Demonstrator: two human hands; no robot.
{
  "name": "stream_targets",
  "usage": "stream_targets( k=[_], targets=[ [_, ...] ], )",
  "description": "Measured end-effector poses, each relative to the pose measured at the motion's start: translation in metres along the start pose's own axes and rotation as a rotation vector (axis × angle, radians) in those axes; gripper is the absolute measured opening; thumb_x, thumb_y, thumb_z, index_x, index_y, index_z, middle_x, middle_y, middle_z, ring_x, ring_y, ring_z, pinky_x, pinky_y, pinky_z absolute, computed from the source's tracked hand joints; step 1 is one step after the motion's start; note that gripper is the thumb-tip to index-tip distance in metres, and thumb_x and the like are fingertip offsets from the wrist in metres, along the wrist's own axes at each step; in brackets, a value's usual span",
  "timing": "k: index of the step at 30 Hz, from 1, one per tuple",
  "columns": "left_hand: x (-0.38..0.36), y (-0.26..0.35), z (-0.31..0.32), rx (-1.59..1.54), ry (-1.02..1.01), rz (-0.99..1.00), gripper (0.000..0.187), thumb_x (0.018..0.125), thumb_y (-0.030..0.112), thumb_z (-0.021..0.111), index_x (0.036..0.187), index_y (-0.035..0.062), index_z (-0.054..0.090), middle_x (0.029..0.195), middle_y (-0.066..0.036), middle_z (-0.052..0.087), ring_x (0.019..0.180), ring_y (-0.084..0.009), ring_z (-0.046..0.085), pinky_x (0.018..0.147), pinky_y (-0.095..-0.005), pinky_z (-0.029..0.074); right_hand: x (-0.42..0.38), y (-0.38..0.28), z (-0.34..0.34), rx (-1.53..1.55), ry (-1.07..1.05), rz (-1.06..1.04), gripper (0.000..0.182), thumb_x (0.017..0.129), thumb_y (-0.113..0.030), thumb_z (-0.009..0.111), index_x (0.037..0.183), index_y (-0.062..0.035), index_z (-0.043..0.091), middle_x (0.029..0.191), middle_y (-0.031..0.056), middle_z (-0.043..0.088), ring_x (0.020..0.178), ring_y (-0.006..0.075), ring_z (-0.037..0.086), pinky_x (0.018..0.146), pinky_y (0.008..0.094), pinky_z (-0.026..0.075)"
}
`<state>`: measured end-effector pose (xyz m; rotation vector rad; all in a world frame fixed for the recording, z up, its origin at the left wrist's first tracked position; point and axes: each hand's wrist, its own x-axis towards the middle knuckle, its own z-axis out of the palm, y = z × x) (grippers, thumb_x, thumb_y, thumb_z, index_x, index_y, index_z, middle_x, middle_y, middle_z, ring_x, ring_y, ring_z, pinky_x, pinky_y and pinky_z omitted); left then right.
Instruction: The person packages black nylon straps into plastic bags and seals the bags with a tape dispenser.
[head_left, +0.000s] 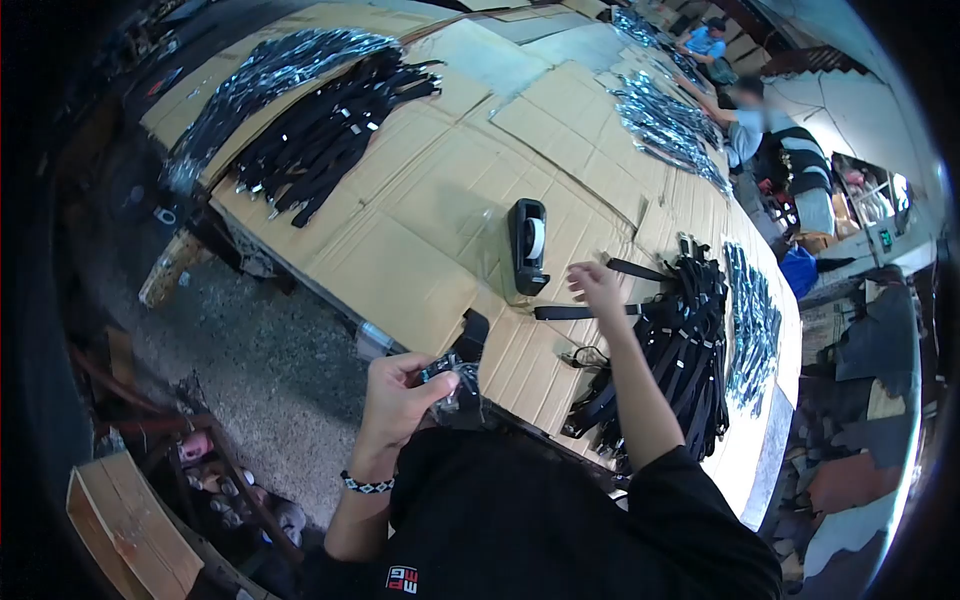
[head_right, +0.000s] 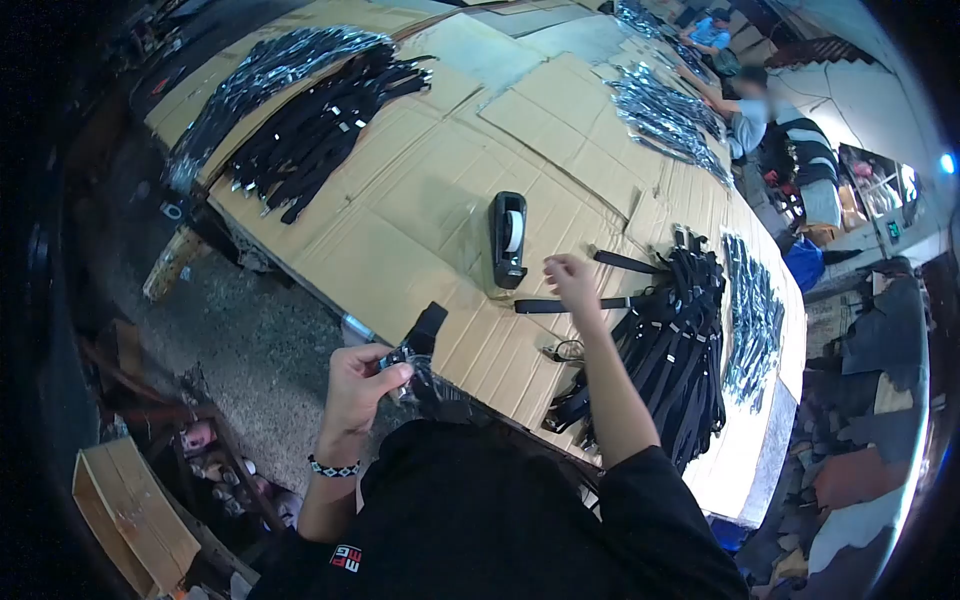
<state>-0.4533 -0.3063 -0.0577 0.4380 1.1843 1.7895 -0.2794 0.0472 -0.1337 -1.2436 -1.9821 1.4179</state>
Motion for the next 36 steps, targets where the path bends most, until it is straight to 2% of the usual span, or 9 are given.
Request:
stream_targets(
  k=[2, 5, 8, 11, 13, 21, 25, 30, 36],
  targets=[
    [-0.001, 0.002, -0.003, -0.014, 0.008, -0.006, 0.013, 0.085, -0.006, 0.072, 0.098, -0.0072, 0.073, 0.087, -0.006, 0.073, 0.074, -0.0071, 0.066, 0.066, -0.0215, 0.053, 0.002, 0.016, 0.019, 0.016, 0.035, 0.006, 0.029, 0.096, -0.026, 0.065, 0.110, -0.0020, 0.071, 0.091, 0.0046, 0.070, 0.081, 0.0123, 0.065, 0.065, 0.0269, 0.051],
    [-0.001, 0.006, 0.003, 0.013, 0.072, 0.011, 0.008, 0.082, -0.005, 0.072, 0.090, -0.0054, 0.074, 0.078, -0.006, 0.071, 0.063, -0.0081, 0.063, 0.056, -0.0207, 0.048, 0.004, 0.029, 0.044, 0.014, 0.075, -0.001, 0.031, 0.094, -0.028, 0.067, 0.107, 0.0005, 0.072, 0.088, 0.0061, 0.070, 0.079, 0.0126, 0.064, 0.066, 0.0272, 0.049],
    [-0.003, 0.004, 0.001, 0.023, 0.034, 0.032, 0.013, 0.085, -0.007, 0.071, 0.098, -0.0076, 0.073, 0.086, -0.007, 0.073, 0.073, -0.0075, 0.066, 0.066, -0.0210, 0.054, 0.014, 0.026, 0.058, -0.008, 0.085, -0.003, 0.028, 0.092, -0.024, 0.070, 0.098, 0.0035, 0.074, 0.086, 0.0081, 0.071, 0.078, 0.0145, 0.064, 0.071, 0.0281, 0.049],
    [-0.005, 0.004, 0.004, 0.034, 0.063, 0.023, 0.011, 0.085, -0.007, 0.071, 0.096, -0.0076, 0.073, 0.084, -0.007, 0.073, 0.071, -0.0078, 0.066, 0.065, -0.0211, 0.053, 0.025, 0.020, 0.057, -0.001, -0.017, 0.033, 0.027, 0.089, -0.019, 0.072, 0.099, 0.0057, 0.074, 0.084, 0.0085, 0.071, 0.078, 0.0146, 0.064, 0.073, 0.0287, 0.049],
    [-0.008, 0.007, 0.014, 0.042, 0.117, 0.013, 0.007, 0.083, -0.004, 0.072, 0.089, -0.0056, 0.073, 0.078, -0.005, 0.071, 0.066, -0.0078, 0.063, 0.062, -0.0214, 0.049, 0.030, 0.018, 0.056, 0.185, 0.014, 0.030, 0.025, 0.084, -0.017, 0.075, 0.094, 0.0056, 0.075, 0.079, 0.0066, 0.069, 0.076, 0.0146, 0.062, 0.073, 0.0302, 0.048],
    [-0.006, -0.002, 0.015, 0.039, 0.164, 0.026, 0.005, 0.082, -0.005, 0.071, 0.086, -0.0057, 0.073, 0.077, -0.004, 0.070, 0.066, -0.0068, 0.061, 0.062, -0.0207, 0.047, 0.025, 0.006, 0.047, 0.244, 0.091, 0.273, 0.028, 0.077, -0.020, 0.081, 0.092, 0.0042, 0.076, 0.086, 0.0094, 0.066, 0.080, 0.0215, 0.057, 0.074, 0.0362, 0.044],
    [-0.002, -0.009, 0.007, 0.049, 0.158, 0.030, 0.006, 0.084, -0.007, 0.071, 0.089, -0.0066, 0.073, 0.080, -0.005, 0.071, 0.069, -0.0069, 0.063, 0.064, -0.0208, 0.049, -0.004, -0.003, 0.046, 0.301, 0.089, 0.319, 0.024, 0.078, -0.019, 0.081, 0.088, 0.0018, 0.074, 0.078, 0.0060, 0.057, 0.078, 0.0188, 0.053, 0.069, 0.0341, 0.041],
    [0.006, -0.012, 0.008, 0.054, 0.145, 0.029, 0.004, 0.083, -0.007, 0.071, 0.087, -0.0056, 0.073, 0.079, -0.004, 0.070, 0.069, -0.0063, 0.061, 0.064, -0.0210, 0.048, -0.012, 0.022, 0.050, 0.440, -0.001, 0.374, 0.018, 0.081, -0.019, 0.077, 0.089, -0.0024, 0.076, 0.080, 0.0042, 0.064, 0.075, 0.0147, 0.058, 0.066, 0.0309, 0.045],
    [0.014, -0.009, 0.015, 0.045, 0.136, 0.008, 0.006, 0.083, -0.007, 0.070, 0.088, -0.0050, 0.073, 0.079, -0.002, 0.069, 0.068, -0.0051, 0.059, 0.064, -0.0203, 0.046, -0.013, 0.032, 0.059, 0.500, 0.071, 0.415, 0.017, 0.082, -0.020, 0.077, 0.088, -0.0041, 0.077, 0.079, 0.0029, 0.066, 0.074, 0.0136, 0.058, 0.064, 0.0310, 0.045]
  ],
)
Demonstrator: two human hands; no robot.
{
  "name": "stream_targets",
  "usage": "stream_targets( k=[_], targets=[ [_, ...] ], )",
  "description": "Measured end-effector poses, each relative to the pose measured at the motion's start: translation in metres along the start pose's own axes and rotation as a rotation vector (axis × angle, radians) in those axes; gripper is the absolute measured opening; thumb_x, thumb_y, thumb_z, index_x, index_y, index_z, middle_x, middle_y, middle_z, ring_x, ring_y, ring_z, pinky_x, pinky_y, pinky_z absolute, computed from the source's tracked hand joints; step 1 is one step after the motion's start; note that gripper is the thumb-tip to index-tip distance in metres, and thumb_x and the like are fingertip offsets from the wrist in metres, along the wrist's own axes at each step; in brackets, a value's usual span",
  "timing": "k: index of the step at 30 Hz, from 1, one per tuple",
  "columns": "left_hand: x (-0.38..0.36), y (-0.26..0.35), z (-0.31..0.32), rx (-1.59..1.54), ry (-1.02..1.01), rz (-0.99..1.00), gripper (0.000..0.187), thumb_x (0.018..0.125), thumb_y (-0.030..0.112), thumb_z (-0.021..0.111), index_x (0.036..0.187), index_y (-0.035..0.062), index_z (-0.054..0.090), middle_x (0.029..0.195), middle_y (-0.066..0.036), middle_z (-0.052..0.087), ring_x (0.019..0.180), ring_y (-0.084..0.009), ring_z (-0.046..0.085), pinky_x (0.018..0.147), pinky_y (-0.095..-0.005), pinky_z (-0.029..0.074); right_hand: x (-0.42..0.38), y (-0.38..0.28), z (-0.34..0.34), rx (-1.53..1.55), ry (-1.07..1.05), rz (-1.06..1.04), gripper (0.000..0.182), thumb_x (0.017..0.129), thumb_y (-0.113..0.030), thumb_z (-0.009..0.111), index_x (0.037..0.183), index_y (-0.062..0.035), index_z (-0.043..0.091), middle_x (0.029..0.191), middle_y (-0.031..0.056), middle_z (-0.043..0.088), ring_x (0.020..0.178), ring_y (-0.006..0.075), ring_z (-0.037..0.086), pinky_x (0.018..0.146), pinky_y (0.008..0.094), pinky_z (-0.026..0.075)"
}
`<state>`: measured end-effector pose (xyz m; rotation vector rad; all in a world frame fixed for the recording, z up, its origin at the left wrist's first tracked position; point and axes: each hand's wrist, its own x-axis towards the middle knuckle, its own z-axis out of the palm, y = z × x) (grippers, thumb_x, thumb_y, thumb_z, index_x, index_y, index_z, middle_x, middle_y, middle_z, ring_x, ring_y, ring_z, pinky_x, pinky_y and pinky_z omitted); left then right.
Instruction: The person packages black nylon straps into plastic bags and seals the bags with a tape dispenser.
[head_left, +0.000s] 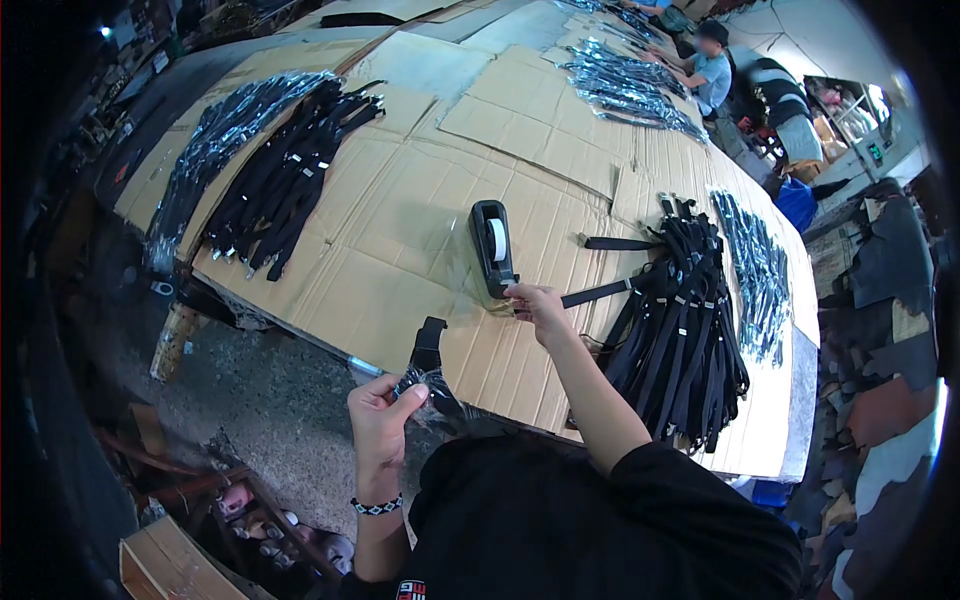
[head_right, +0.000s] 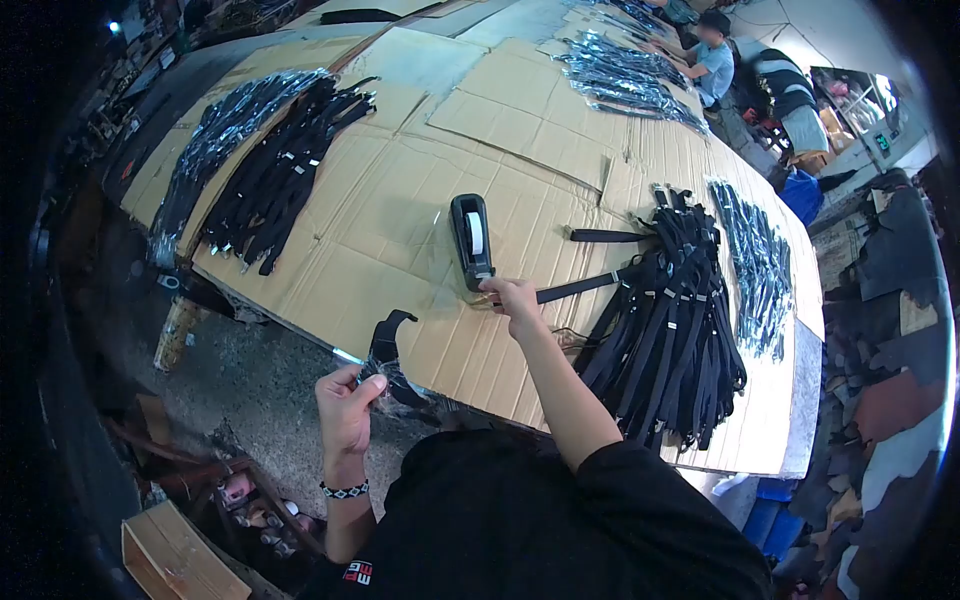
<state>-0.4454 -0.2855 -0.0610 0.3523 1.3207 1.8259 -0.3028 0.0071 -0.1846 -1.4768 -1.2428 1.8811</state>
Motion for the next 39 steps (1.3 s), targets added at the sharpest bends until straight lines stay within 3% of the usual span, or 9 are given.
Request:
stream_targets(
  k=[9, 11, 15, 21, 25, 28, 31, 33, 39],
  targets=[
    [0.003, -0.004, -0.002, 0.043, 0.010, -0.020, 0.007, 0.082, -0.007, 0.071, 0.088, -0.0055, 0.072, 0.079, -0.001, 0.068, 0.070, -0.0063, 0.059, 0.065, -0.0211, 0.046, 0.014, 0.024, -0.001, -0.107, -0.003, -0.127, 0.023, 0.088, -0.025, 0.076, 0.087, -0.0024, 0.075, 0.079, 0.0018, 0.067, 0.069, 0.0105, 0.056, 0.063, 0.0279, 0.043],
    [0.002, -0.002, -0.001, 0.074, 0.004, -0.042, 0.008, 0.081, -0.007, 0.071, 0.088, -0.0057, 0.072, 0.078, -0.001, 0.068, 0.070, -0.0070, 0.059, 0.065, -0.0217, 0.046, 0.002, 0.018, 0.005, -0.207, 0.058, -0.264, 0.024, 0.087, -0.026, 0.077, 0.082, -0.0017, 0.076, 0.075, 0.0020, 0.066, 0.068, 0.0081, 0.054, 0.058, 0.0291, 0.041],
    [0.002, -0.006, 0.002, 0.080, 0.034, 0.005, 0.007, 0.079, -0.009, 0.070, 0.086, -0.0060, 0.071, 0.076, -0.002, 0.066, 0.068, -0.0085, 0.059, 0.064, -0.0229, 0.046, 0.017, 0.035, 0.003, -0.514, 0.179, -0.571, 0.026, 0.087, -0.023, 0.076, 0.084, 0.0033, 0.073, 0.088, 0.0147, 0.067, 0.082, 0.0232, 0.064, 0.072, 0.0368, 0.049],
    [-0.006, 0.003, 0.020, 0.023, -0.024, 0.008, 0.008, 0.079, -0.007, 0.072, 0.086, -0.0047, 0.071, 0.077, -0.003, 0.068, 0.066, -0.0090, 0.060, 0.062, -0.0233, 0.047, 0.025, 0.062, 0.005, -0.648, 0.295, -0.857, 0.015, 0.084, -0.011, 0.071, 0.083, 0.0036, 0.072, 0.090, 0.0187, 0.063, 0.084, 0.0337, 0.063, 0.076, 0.0424, 0.051],
    [-0.017, 0.001, 0.027, 0.043, 0.004, 0.082, 0.006, 0.079, -0.004, 0.073, 0.085, -0.0049, 0.070, 0.078, -0.004, 0.067, 0.068, -0.0092, 0.060, 0.064, -0.0227, 0.047, -0.013, 0.059, 0.002, -0.542, 0.179, -0.737, 0.014, 0.083, -0.010, 0.069, 0.083, 0.0034, 0.070, 0.090, 0.0193, 0.063, 0.088, 0.0360, 0.063, 0.077, 0.0430, 0.051],
    [-0.032, 0.007, 0.043, 0.093, 0.024, 0.163, 0.006, 0.080, -0.003, 0.072, 0.085, -0.0065, 0.070, 0.078, -0.005, 0.067, 0.068, -0.0098, 0.060, 0.065, -0.0231, 0.047, -0.039, 0.031, -0.009, -0.522, 0.088, -0.786, 0.021, 0.085, -0.016, 0.073, 0.085, 0.0047, 0.070, 0.078, 0.0173, 0.064, 0.073, 0.0317, 0.061, 0.070, 0.0399, 0.050],
    [-0.045, 0.008, 0.051, 0.192, 0.052, 0.144, 0.010, 0.081, 0.000, 0.074, 0.088, -0.0074, 0.071, 0.075, -0.004, 0.067, 0.067, -0.0089, 0.061, 0.062, -0.0230, 0.048, -0.084, -0.020, -0.028, -0.320, -0.234, -0.633, 0.027, 0.098, -0.022, 0.066, 0.098, 0.0044, 0.072, 0.080, 0.0049, 0.070, 0.074, 0.0112, 0.064, 0.070, 0.0295, 0.052],
    [-0.054, 0.009, 0.061, 0.240, 0.058, 0.100, 0.011, 0.082, 0.002, 0.077, 0.088, -0.0066, 0.072, 0.077, -0.003, 0.069, 0.067, -0.0061, 0.061, 0.060, -0.0209, 0.046, -0.136, -0.063, -0.034, -0.295, -0.336, -0.550, 0.022, 0.098, -0.014, 0.067, 0.106, 0.0055, 0.070, 0.083, 0.0057, 0.070, 0.078, 0.0109, 0.065, 0.074, 0.0265, 0.054],
    [-0.073, 0.003, 0.100, 0.224, 0.031, 0.117, 0.011, 0.085, 0.001, 0.075, 0.092, -0.0074, 0.072, 0.079, -0.003, 0.070, 0.068, -0.0048, 0.061, 0.061, -0.0194, 0.046, -0.215, -0.111, -0.066, -0.246, -0.682, -0.651, 0.020, 0.097, -0.011, 0.068, 0.111, 0.0031, 0.071, 0.083, 0.0039, 0.069, 0.080, 0.0105, 0.062, 0.073, 0.0267, 0.052]
  ],
)
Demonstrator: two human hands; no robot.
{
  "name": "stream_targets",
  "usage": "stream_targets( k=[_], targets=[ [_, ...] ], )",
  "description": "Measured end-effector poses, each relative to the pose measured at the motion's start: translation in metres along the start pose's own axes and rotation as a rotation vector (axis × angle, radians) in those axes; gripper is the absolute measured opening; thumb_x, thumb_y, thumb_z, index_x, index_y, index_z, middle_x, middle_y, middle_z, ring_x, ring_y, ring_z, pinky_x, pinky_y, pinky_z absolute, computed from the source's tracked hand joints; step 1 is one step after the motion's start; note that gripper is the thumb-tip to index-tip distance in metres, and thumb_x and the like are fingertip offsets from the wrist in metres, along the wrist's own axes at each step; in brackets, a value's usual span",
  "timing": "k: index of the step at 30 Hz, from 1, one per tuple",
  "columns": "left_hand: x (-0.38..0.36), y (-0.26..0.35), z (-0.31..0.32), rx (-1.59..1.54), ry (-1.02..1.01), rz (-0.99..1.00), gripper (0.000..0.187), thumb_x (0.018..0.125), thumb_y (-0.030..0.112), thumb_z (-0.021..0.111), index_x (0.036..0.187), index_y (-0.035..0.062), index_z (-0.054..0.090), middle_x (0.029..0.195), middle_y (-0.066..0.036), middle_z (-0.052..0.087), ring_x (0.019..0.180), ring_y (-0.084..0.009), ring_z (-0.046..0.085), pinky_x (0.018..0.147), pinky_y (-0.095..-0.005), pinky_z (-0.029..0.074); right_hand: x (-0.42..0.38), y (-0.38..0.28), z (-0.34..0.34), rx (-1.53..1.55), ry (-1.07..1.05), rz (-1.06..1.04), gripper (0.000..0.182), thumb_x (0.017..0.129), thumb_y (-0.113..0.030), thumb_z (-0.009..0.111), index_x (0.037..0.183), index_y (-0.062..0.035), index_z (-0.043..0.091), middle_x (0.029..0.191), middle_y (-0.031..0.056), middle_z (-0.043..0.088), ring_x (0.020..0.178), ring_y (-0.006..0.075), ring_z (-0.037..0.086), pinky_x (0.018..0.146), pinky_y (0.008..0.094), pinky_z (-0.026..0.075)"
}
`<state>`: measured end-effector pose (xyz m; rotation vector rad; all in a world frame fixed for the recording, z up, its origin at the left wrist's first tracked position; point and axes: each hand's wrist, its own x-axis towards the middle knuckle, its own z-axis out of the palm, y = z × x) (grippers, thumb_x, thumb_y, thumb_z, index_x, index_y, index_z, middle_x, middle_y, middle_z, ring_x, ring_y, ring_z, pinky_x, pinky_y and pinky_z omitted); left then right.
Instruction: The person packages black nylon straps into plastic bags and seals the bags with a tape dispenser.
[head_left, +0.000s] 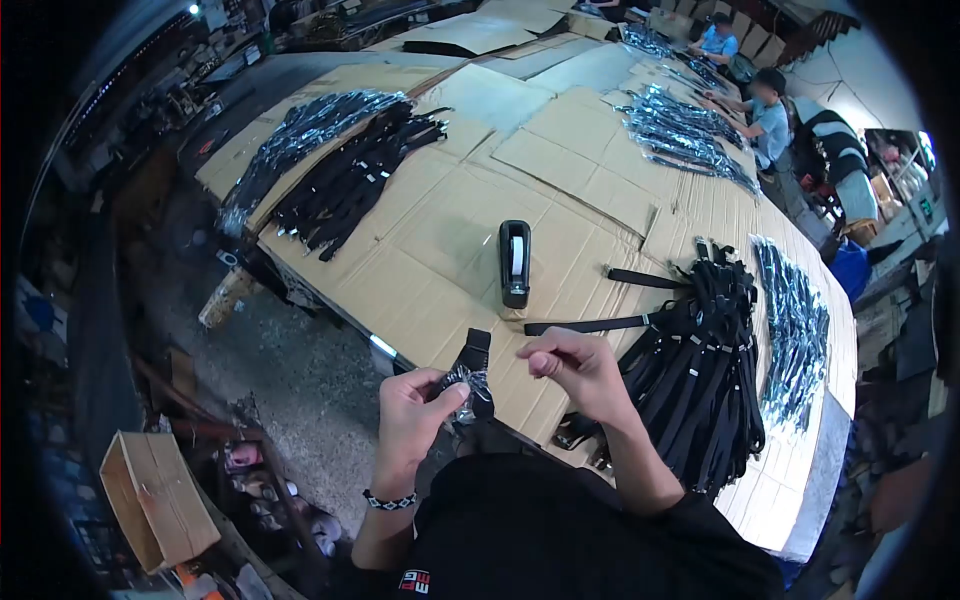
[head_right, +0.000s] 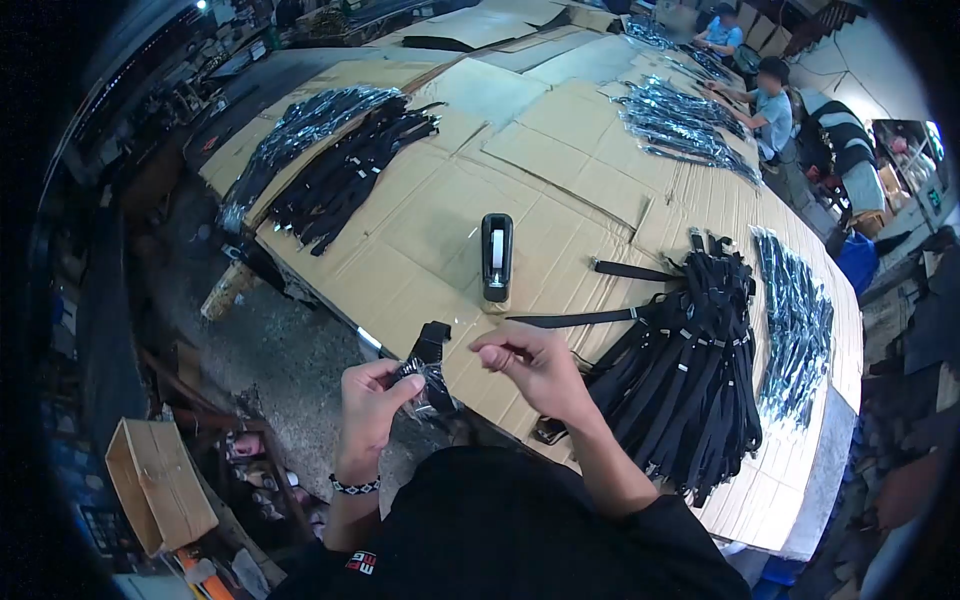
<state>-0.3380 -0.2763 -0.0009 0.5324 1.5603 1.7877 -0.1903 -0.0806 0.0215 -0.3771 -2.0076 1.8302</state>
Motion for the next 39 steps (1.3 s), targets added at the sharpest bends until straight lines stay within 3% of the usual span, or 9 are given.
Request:
stream_targets(
  k=[5, 20, 23, 26, 29, 39],
  targets=[
    [-0.018, 0.004, 0.030, 0.052, -0.033, -0.025, 0.010, 0.087, 0.000, 0.073, 0.094, -0.0073, 0.072, 0.081, -0.003, 0.071, 0.070, -0.0048, 0.062, 0.062, -0.0189, 0.048, -0.018, -0.038, 0.001, -0.198, -0.220, -0.146, 0.022, 0.091, -0.008, 0.072, 0.113, -0.0046, 0.072, 0.086, 0.0070, 0.071, 0.075, 0.0144, 0.062, 0.069, 0.0306, 0.050],
    [-0.052, -0.012, 0.087, 0.143, 0.026, 0.032, 0.010, 0.087, 0.003, 0.073, 0.093, -0.0055, 0.072, 0.080, -0.002, 0.070, 0.071, -0.0038, 0.062, 0.061, -0.0204, 0.048, -0.039, -0.042, -0.029, -0.256, -0.325, -0.051, 0.010, 0.091, -0.006, 0.069, 0.097, 0.0021, 0.069, 0.075, 0.0118, 0.070, 0.065, 0.0179, 0.068, 0.062, 0.0318, 0.051],
    [-0.055, -0.012, 0.097, 0.167, 0.033, 0.040, 0.010, 0.088, 0.003, 0.073, 0.093, -0.0054, 0.072, 0.080, -0.002, 0.070, 0.071, -0.0038, 0.062, 0.062, -0.0204, 0.048, -0.040, -0.037, -0.038, -0.273, -0.378, -0.089, 0.010, 0.094, -0.003, 0.068, 0.103, 0.0020, 0.069, 0.079, 0.0058, 0.068, 0.069, 0.0096, 0.063, 0.064, 0.0257, 0.051],
    [-0.057, -0.015, 0.105, 0.165, 0.039, 0.049, 0.009, 0.088, 0.002, 0.074, 0.092, -0.0053, 0.072, 0.079, -0.002, 0.070, 0.071, -0.0040, 0.062, 0.061, -0.0202, 0.048, -0.044, -0.036, -0.044, -0.332, -0.381, -0.143, 0.014, 0.094, -0.005, 0.068, 0.106, 0.0015, 0.066, 0.077, 0.0071, 0.068, 0.068, 0.0111, 0.064, 0.063, 0.0272, 0.050],
    [-0.058, -0.015, 0.111, 0.167, 0.050, 0.052, 0.008, 0.087, 0.002, 0.075, 0.089, -0.0052, 0.073, 0.076, -0.002, 0.070, 0.069, -0.0039, 0.061, 0.059, -0.0197, 0.046, -0.045, -0.041, -0.048, -0.331, -0.386, -0.118, 0.017, 0.090, -0.005, 0.069, 0.104, 0.0018, 0.063, 0.075, 0.0146, 0.069, 0.067, 0.0280, 0.069, 0.062, 0.0365, 0.050],
    [-0.061, -0.016, 0.121, 0.273, 0.049, 0.053, 0.009, 0.088, 0.004, 0.074, 0.085, -0.0035, 0.071, 0.074, 0.001, 0.067, 0.068, -0.0015, 0.057, 0.056, -0.0194, 0.041, -0.049, -0.037, -0.059, -0.392, -0.374, -0.220, 0.018, 0.090, -0.009, 0.070, 0.101, 0.0008, 0.060, 0.073, 0.0162, 0.068, 0.067, 0.0350, 0.067, 0.062, 0.0414, 0.050]
  ],
)
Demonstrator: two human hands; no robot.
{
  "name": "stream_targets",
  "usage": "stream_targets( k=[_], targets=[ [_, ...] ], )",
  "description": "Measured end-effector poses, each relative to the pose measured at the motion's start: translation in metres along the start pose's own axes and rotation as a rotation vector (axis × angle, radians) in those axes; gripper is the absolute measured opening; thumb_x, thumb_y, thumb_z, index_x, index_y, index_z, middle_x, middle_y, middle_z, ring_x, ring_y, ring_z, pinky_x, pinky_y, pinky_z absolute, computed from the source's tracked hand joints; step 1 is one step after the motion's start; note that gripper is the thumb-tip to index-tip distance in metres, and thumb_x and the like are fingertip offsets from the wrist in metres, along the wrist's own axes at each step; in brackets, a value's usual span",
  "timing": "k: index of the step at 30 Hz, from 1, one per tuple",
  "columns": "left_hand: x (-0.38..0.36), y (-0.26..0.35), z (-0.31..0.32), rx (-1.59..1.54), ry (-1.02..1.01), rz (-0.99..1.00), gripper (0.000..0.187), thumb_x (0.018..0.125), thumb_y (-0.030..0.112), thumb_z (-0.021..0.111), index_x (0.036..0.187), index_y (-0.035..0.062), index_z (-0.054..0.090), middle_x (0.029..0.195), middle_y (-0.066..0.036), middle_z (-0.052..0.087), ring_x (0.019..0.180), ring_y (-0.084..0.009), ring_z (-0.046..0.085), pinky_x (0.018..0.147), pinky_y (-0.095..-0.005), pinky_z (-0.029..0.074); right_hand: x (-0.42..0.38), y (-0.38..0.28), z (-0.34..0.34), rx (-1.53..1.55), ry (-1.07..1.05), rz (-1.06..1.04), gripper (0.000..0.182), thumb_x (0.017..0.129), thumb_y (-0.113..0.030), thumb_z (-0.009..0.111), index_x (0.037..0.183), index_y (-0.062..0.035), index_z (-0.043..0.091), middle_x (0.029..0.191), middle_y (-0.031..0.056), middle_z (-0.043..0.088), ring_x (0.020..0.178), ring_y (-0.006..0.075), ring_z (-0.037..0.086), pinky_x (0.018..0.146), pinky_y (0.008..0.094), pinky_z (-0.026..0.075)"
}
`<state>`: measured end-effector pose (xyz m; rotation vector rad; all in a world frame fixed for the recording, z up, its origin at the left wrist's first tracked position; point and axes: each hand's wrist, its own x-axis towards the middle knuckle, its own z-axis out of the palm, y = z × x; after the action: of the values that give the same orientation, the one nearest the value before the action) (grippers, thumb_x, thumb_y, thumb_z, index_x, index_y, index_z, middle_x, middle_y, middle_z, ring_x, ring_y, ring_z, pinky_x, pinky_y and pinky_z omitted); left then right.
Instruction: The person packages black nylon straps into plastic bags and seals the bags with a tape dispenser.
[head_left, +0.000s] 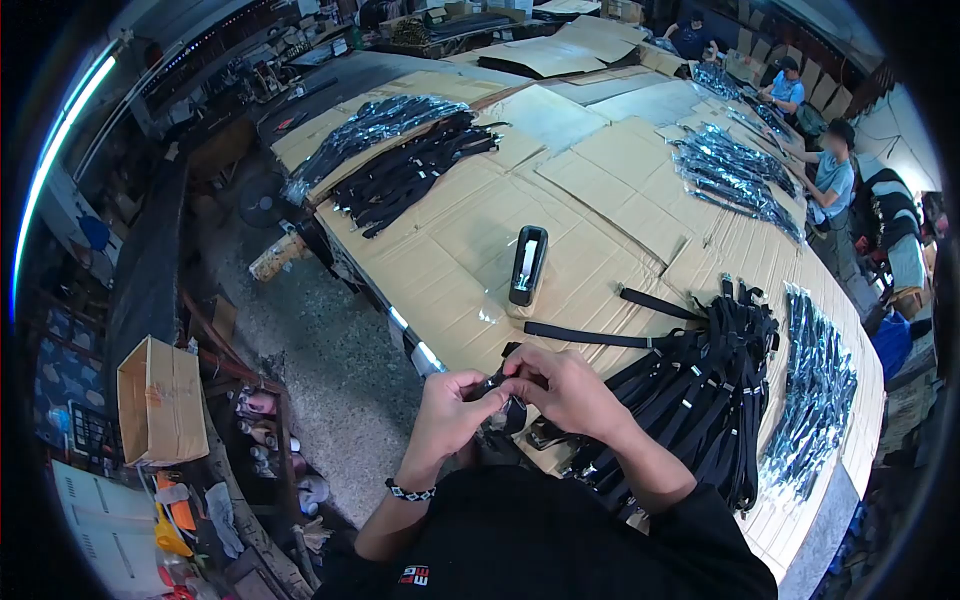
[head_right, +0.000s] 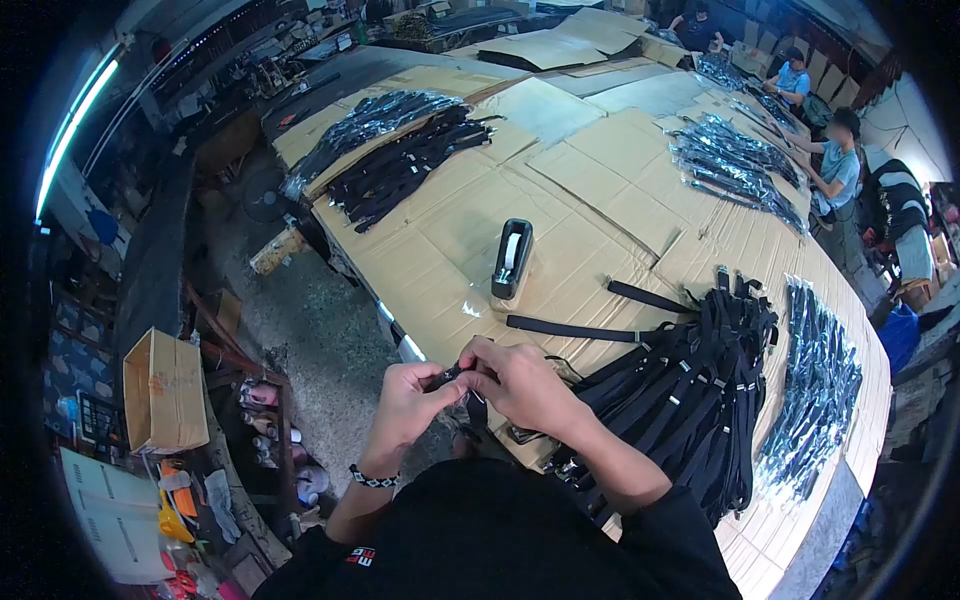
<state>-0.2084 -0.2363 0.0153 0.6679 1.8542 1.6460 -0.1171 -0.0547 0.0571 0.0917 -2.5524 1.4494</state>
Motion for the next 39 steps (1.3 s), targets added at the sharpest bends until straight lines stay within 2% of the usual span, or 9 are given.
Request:
stream_targets(
  k=[5, 11, 17, 20, 23, 26, 30, 34, 39],
  targets=[
    [0.001, -0.002, 0.007, -0.040, 0.007, -0.004, 0.008, 0.087, 0.003, 0.073, 0.088, -0.0045, 0.072, 0.075, 0.000, 0.068, 0.068, -0.0018, 0.058, 0.057, -0.0194, 0.043, -0.004, 0.007, 0.000, -0.044, 0.039, -0.028, 0.018, 0.090, -0.010, 0.072, 0.101, 0.0002, 0.062, 0.071, 0.0127, 0.066, 0.063, 0.0263, 0.066, 0.060, 0.0354, 0.049],
    [0.001, -0.002, 0.007, -0.011, -0.014, -0.023, 0.008, 0.087, 0.003, 0.073, 0.089, -0.0045, 0.072, 0.075, 0.001, 0.068, 0.068, -0.0013, 0.057, 0.057, -0.0195, 0.043, -0.006, 0.004, -0.003, -0.058, 0.026, -0.028, 0.017, 0.089, -0.009, 0.071, 0.101, 0.0002, 0.062, 0.071, 0.0127, 0.065, 0.064, 0.0259, 0.066, 0.061, 0.0354, 0.050],
    [0.001, -0.003, 0.008, -0.006, -0.024, 0.003, 0.008, 0.088, 0.004, 0.074, 0.087, -0.0039, 0.073, 0.073, 0.002, 0.067, 0.067, -0.0006, 0.056, 0.055, -0.0199, 0.041, -0.007, 0.005, -0.001, -0.095, 0.033, -0.055, 0.018, 0.090, -0.012, 0.070, 0.099, -0.0003, 0.059, 0.072, 0.0149, 0.067, 0.068, 0.0347, 0.067, 0.062, 0.0431, 0.050],
    [-0.002, 0.002, 0.009, -0.038, -0.024, 0.021, 0.009, 0.088, 0.005, 0.074, 0.086, -0.0040, 0.072, 0.072, 0.001, 0.067, 0.066, -0.0007, 0.056, 0.055, -0.0201, 0.042, -0.008, 0.005, 0.002, -0.193, 0.078, -0.053, 0.023, 0.087, -0.013, 0.074, 0.101, -0.0013, 0.060, 0.068, 0.0115, 0.063, 0.060, 0.0269, 0.064, 0.059, 0.0367, 0.049],
    [-0.004, 0.003, 0.004, -0.030, -0.033, 0.020, 0.010, 0.089, 0.005, 0.074, 0.089, -0.0048, 0.073, 0.074, 0.001, 0.068, 0.068, -0.0014, 0.058, 0.057, -0.0199, 0.044, -0.010, 0.000, 0.003, -0.345, 0.156, -0.025, 0.029, 0.087, -0.019, 0.077, 0.100, -0.0018, 0.057, 0.067, 0.0123, 0.061, 0.058, 0.0275, 0.063, 0.056, 0.0372, 0.048],
    [-0.003, -0.005, -0.002, -0.017, -0.045, 0.010, 0.011, 0.089, 0.005, 0.074, 0.093, -0.0055, 0.074, 0.077, 0.000, 0.070, 0.070, -0.0023, 0.060, 0.059, -0.0197, 0.047, -0.014, 0.014, 0.011, -0.193, 0.213, 0.006, 0.031, 0.087, -0.023, 0.078, 0.100, -0.0045, 0.056, 0.071, 0.0107, 0.062, 0.062, 0.0271, 0.064, 0.056, 0.0382, 0.048],
    [-0.007, 0.001, 0.002, -0.063, -0.021, -0.001, 0.013, 0.088, 0.005, 0.074, 0.094, -0.0059, 0.074, 0.079, -0.001, 0.071, 0.070, -0.0030, 0.061, 0.060, -0.0196, 0.048, -0.027, 0.021, 0.014, 0.135, 0.207, 0.174, 0.031, 0.087, -0.011, 0.080, 0.101, -0.0036, 0.053, 0.071, -0.0006, 0.053, 0.061, 0.0033, 0.046, 0.053, 0.0219, 0.038],
    [-0.008, 0.000, -0.007, -0.137, 0.002, 0.000, 0.013, 0.088, 0.005, 0.074, 0.095, -0.0066, 0.073, 0.079, -0.003, 0.071, 0.070, -0.0039, 0.062, 0.061, -0.0197, 0.048, -0.040, 0.039, 0.014, 0.282, 0.279, 0.274, 0.020, 0.091, -0.005, 0.073, 0.101, -0.0029, 0.056, 0.076, -0.0033, 0.057, 0.068, 0.0026, 0.049, 0.061, 0.0192, 0.040],
    [-0.011, 0.016, -0.004, -0.073, -0.018, 0.002, 0.014, 0.089, 0.005, 0.074, 0.097, -0.0070, 0.073, 0.080, -0.003, 0.071, 0.071, -0.0043, 0.063, 0.061, -0.0197, 0.049, -0.042, 0.040, 0.018, 0.539, 0.261, 0.275, 0.017, 0.095, -0.017, 0.071, 0.098, -0.0015, 0.065, 0.083, -0.0031, 0.062, 0.074, 0.0023, 0.052, 0.065, 0.0210, 0.042]
  ],
)
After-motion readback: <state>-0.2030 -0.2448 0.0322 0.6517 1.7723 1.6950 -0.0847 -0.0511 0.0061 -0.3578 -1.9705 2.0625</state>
